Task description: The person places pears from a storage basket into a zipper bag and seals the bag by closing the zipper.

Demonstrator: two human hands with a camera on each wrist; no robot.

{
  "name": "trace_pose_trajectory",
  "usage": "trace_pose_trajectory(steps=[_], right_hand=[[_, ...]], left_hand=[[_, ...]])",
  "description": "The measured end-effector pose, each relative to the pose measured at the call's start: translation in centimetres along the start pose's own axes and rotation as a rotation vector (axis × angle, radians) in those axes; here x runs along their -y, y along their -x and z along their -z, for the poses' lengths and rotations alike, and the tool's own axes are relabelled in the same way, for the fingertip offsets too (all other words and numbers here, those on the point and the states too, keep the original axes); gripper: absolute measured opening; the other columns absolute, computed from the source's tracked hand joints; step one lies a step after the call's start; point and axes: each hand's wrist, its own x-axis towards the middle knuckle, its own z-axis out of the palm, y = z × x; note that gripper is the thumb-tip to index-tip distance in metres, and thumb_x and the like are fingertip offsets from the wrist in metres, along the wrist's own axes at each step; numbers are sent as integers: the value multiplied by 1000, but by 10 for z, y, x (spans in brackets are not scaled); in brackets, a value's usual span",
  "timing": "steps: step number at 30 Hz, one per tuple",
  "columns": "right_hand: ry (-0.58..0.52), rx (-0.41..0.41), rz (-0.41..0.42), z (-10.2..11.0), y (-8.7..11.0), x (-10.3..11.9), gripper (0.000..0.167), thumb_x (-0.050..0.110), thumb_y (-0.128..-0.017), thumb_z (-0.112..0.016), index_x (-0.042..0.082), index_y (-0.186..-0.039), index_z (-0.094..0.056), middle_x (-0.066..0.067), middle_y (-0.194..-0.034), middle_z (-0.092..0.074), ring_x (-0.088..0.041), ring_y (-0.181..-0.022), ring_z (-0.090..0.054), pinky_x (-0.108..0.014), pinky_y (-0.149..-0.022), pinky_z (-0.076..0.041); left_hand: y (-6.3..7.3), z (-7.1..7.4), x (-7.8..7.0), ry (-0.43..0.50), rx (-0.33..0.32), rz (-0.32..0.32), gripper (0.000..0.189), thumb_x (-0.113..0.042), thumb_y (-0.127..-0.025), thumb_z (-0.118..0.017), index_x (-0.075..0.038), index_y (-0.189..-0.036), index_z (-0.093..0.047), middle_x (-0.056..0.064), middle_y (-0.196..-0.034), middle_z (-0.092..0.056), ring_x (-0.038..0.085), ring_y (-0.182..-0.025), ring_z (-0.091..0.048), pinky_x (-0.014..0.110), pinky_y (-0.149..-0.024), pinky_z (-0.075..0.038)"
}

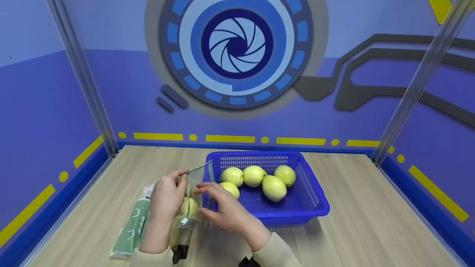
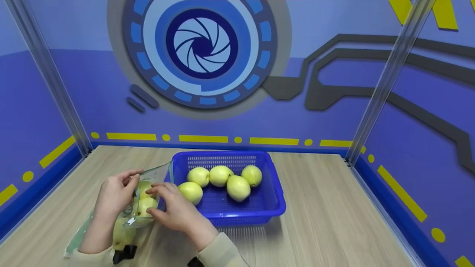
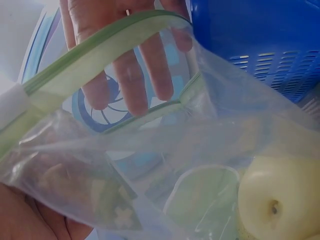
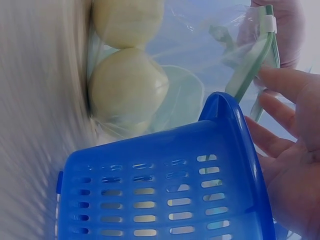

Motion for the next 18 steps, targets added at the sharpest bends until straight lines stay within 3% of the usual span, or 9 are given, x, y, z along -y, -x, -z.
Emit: trace_pose_trajectory(steps=[18], right_hand=[[7,-42,22,5,1,-5,36,15,-98,-71,11,-133,-61,-6,-147,-57,-23,-139,-54,-40,-116,-44]], left_hand=[[0,0,0,-10,-4,2,29,-18,-102,-57,-6,-121,-74,1,-66,-57,13,-52,-45,31,-51,-34]])
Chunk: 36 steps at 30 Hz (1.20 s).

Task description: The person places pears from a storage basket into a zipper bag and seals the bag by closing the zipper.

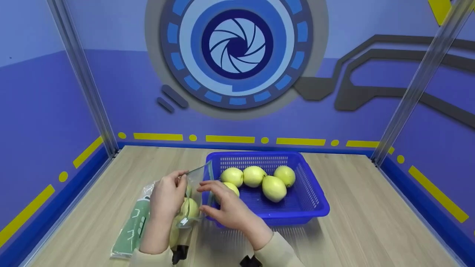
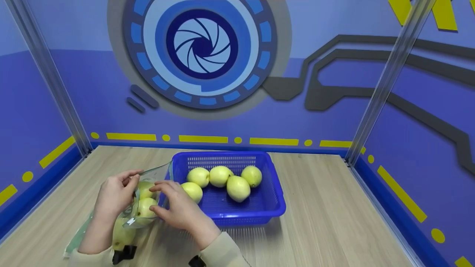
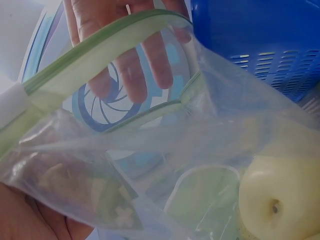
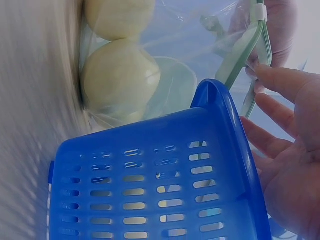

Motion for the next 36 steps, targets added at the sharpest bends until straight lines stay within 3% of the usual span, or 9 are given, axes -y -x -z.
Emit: trace_pose_trajectory(steps=[14,28,36], right_hand=[[-1,-35,10,5,0,-2,36,17,-97,-72,12,-132,-61,-8,-146,-58,-24,-138,-55,-41,-115,-45],[0,-52,-40,15,1,-6,39,16,-97,-72,9,-134,-61,-13,-148,-57,-27,-140,-54,-47,-114,-46],[19,-84,-54,24,2,-9,40,21,-97,-73,11,-133,-62,-9,-147,-58,-27,-141,-53,-47,-111,-48]], left_hand=[[1,1,-2,7,18,28,29,-19,-104,-57,-6,-124,-73,2,-68,-57,13,-53,-46,31,-51,-34],[0,0,0,10,11,18,29,-20,-102,-57,-8,-122,-75,0,-66,-57,14,-54,-46,32,-52,-34],[0,0,-1,23,11,14,29,-19,-103,-57,-7,-122,-75,1,-67,-56,14,-54,-45,31,-52,-34]])
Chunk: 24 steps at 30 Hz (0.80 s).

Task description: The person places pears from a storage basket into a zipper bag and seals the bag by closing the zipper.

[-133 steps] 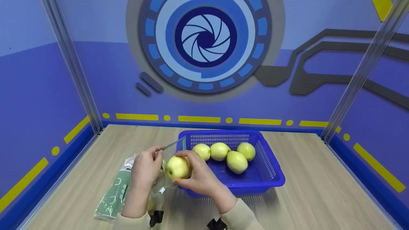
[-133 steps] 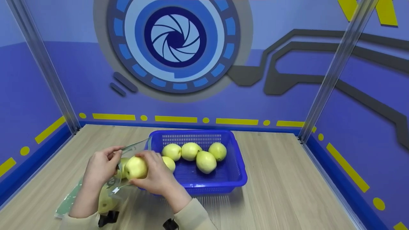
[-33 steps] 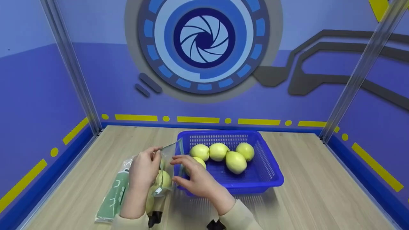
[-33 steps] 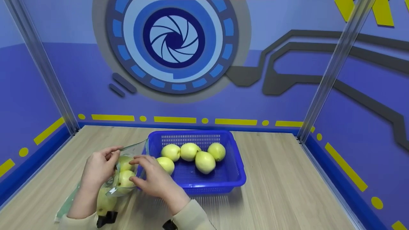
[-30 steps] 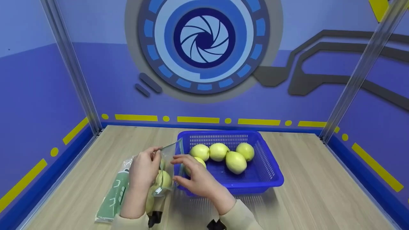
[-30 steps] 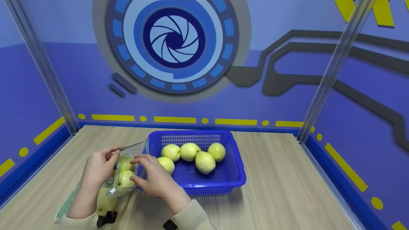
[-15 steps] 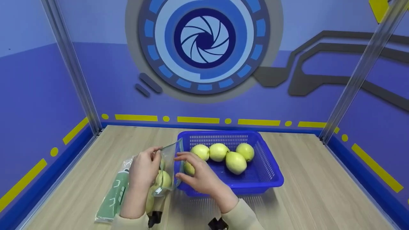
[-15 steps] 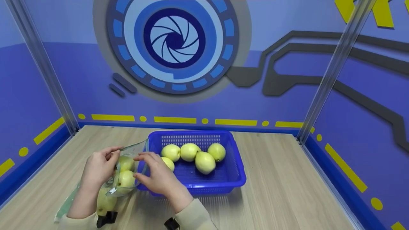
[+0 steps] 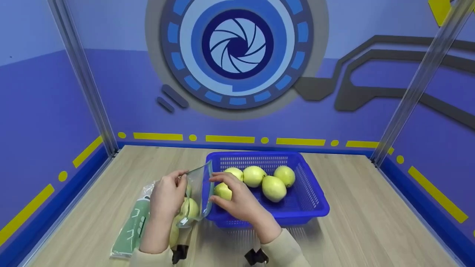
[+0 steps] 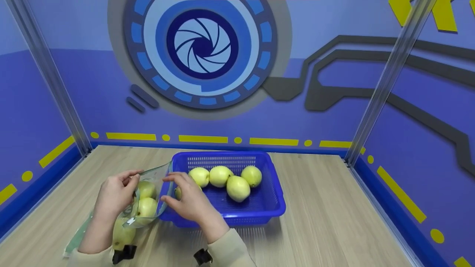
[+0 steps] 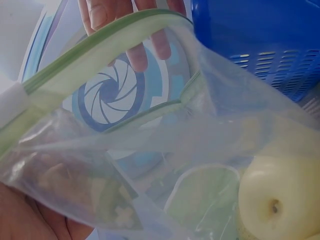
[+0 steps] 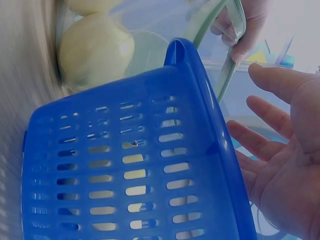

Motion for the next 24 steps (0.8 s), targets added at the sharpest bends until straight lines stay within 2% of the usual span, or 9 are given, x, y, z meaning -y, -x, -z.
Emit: trace_pose_trajectory(steps=[6,12,19,24], right_hand=[[-3,-27,18,3,0,-7,41,21,-96,-73,9,-134,-62,-15,-144,-59,-31,-137,-55,-53,-105,-51],[-10,-24,-18,6,0,-11,43,22,-96,-73,10,-136,-61,-15,-146,-58,-33,-139,-54,-57,-103,-51],[-6,-27,-39,5,0,-17,44,22,-96,-73,9,-136,-60,-16,-145,-58,-34,-140,-52,-58,-104,-50],[4,-28,-61,5,0,-18,45,21,-95,-74,9,-136,-60,-13,-143,-60,-31,-142,-51,-53,-113,-44]], left_hand=[[-1,0,0,-5,-10,-9,28,-18,-102,-57,-7,-120,-75,0,-67,-56,15,-55,-46,32,-52,-34],[-1,-1,0,-5,-3,-6,28,-19,-102,-58,-7,-121,-75,1,-67,-56,15,-55,-45,32,-51,-34],[-1,0,0,2,4,2,29,-19,-103,-57,-7,-122,-75,0,-66,-54,14,-54,-44,31,-51,-33],[0,1,0,2,2,2,29,-19,-102,-57,-8,-122,-75,-1,-64,-52,13,-52,-43,31,-50,-32]])
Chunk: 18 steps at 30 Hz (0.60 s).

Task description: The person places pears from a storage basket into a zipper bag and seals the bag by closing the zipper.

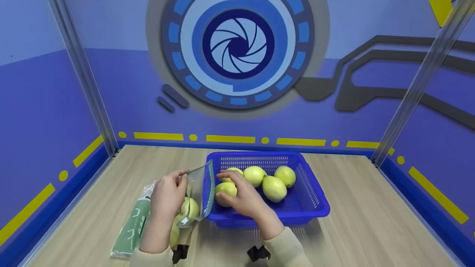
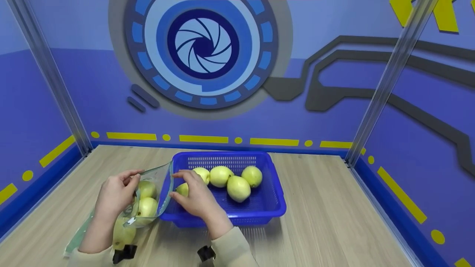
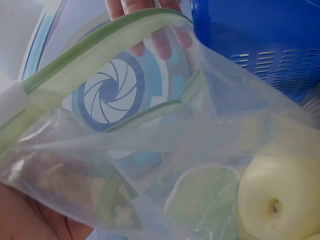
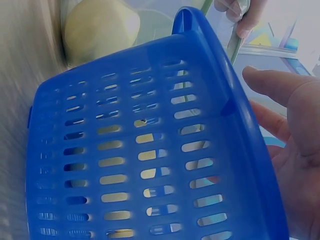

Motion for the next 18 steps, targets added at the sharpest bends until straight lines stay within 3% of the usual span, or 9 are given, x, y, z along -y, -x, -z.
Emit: trace_pose_trajectory(steps=[5,18], right_hand=[[14,8,-16,-1,-2,-3,47,21,-95,-74,8,-137,-58,-11,-142,-61,-30,-142,-51,-49,-118,-39],[91,110,-144,-1,-13,-8,51,17,-91,-77,8,-137,-58,-14,-141,-59,-32,-135,-56,-49,-113,-45]], left_hand=[[0,0,0,5,1,4,28,-19,-103,-57,-7,-122,-75,0,-66,-55,13,-53,-45,31,-51,-34],[-2,-1,1,11,16,9,29,-18,-102,-57,-5,-123,-74,1,-67,-56,13,-54,-46,30,-51,-35]])
